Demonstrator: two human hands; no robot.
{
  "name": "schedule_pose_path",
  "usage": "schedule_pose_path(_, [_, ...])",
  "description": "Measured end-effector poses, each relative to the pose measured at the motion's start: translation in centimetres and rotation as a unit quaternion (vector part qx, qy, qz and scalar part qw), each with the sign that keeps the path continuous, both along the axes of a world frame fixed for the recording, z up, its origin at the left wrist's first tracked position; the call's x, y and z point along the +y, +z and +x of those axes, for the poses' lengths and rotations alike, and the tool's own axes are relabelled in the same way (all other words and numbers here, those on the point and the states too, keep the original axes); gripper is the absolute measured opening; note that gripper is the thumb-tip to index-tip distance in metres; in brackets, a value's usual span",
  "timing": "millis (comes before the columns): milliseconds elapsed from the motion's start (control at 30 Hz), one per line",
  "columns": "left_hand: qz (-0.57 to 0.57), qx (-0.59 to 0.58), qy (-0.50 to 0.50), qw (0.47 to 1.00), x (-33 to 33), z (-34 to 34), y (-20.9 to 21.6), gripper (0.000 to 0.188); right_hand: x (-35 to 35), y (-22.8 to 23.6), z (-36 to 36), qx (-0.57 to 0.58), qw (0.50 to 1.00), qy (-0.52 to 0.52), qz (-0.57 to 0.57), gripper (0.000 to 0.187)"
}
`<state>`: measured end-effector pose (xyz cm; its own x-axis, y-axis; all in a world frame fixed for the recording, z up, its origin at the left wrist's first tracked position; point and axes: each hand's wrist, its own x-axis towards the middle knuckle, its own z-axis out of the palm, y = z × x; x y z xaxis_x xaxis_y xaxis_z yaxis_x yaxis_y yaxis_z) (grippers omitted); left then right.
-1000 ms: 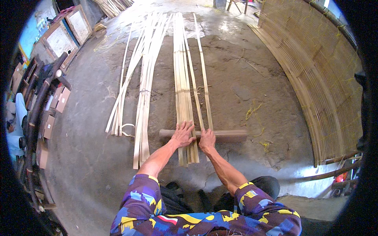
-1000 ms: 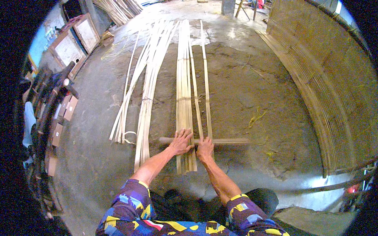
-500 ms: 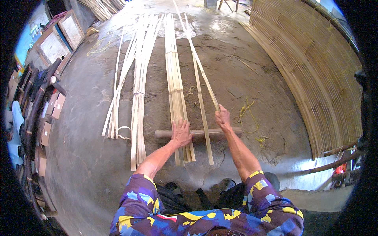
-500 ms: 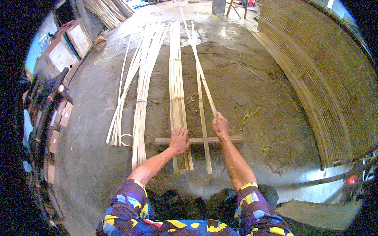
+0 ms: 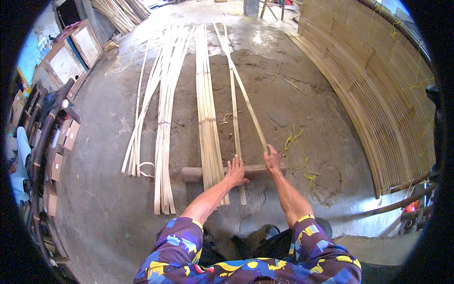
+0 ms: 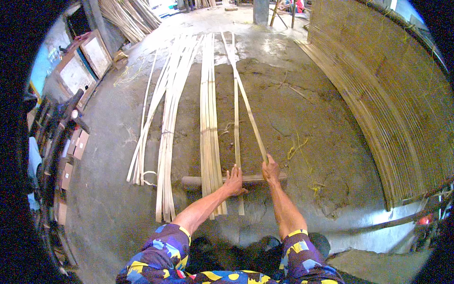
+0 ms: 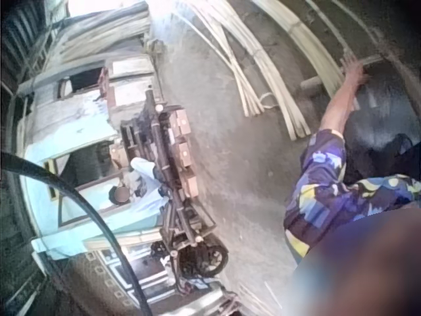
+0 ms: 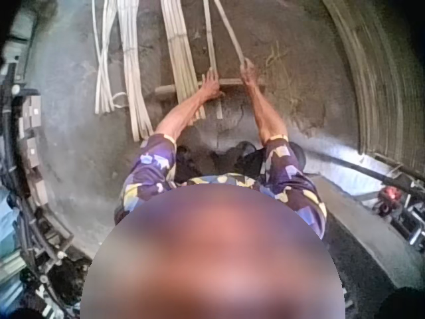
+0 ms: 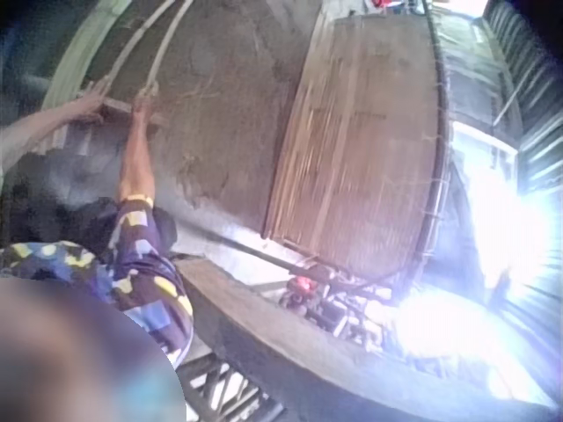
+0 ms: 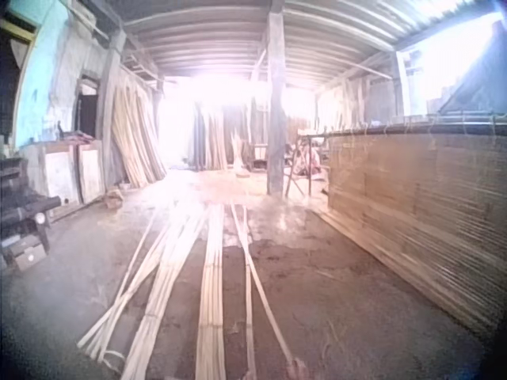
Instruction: The person sits on the floor and repeatedly picks up bundles of thin bamboo strips, separates them, and lays them out in parallel rows. The person uses both hands to align and adjust the strips on the floor.
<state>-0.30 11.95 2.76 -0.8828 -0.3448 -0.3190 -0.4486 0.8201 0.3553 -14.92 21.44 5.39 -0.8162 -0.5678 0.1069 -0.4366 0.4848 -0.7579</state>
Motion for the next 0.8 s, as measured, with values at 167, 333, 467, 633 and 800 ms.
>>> schedule_pose_path(167, [-0.013,-0.033,-0.034,0.999,-0.1,1.2,0.9,0.104,1.9,-3.8,0.4,-0.006,0.999,-0.017,0.036,0.037])
schedule_pose_path(333, [-0.032,-0.010,-0.071,0.997,0.5,2.3,1.2,0.098,2.6,-4.8,0.5,0.133,0.979,-0.024,0.154,0.035])
schedule_pose_path(467, [-0.063,0.022,-0.009,0.998,-2.2,3.3,1.7,0.079,-0.7,-2.4,2.2,0.090,0.996,-0.017,-0.015,0.030])
schedule_pose_path(633, [-0.193,-0.073,-0.104,0.973,-6.9,7.6,2.1,0.068,-5.9,-1.1,10.7,-0.011,0.925,0.280,0.257,0.032])
schedule_pose_path(800, [-0.157,-0.015,-0.104,0.982,-7.3,9.3,0.9,0.065,-6.2,-2.9,14.3,-0.056,0.958,0.215,0.183,0.049])
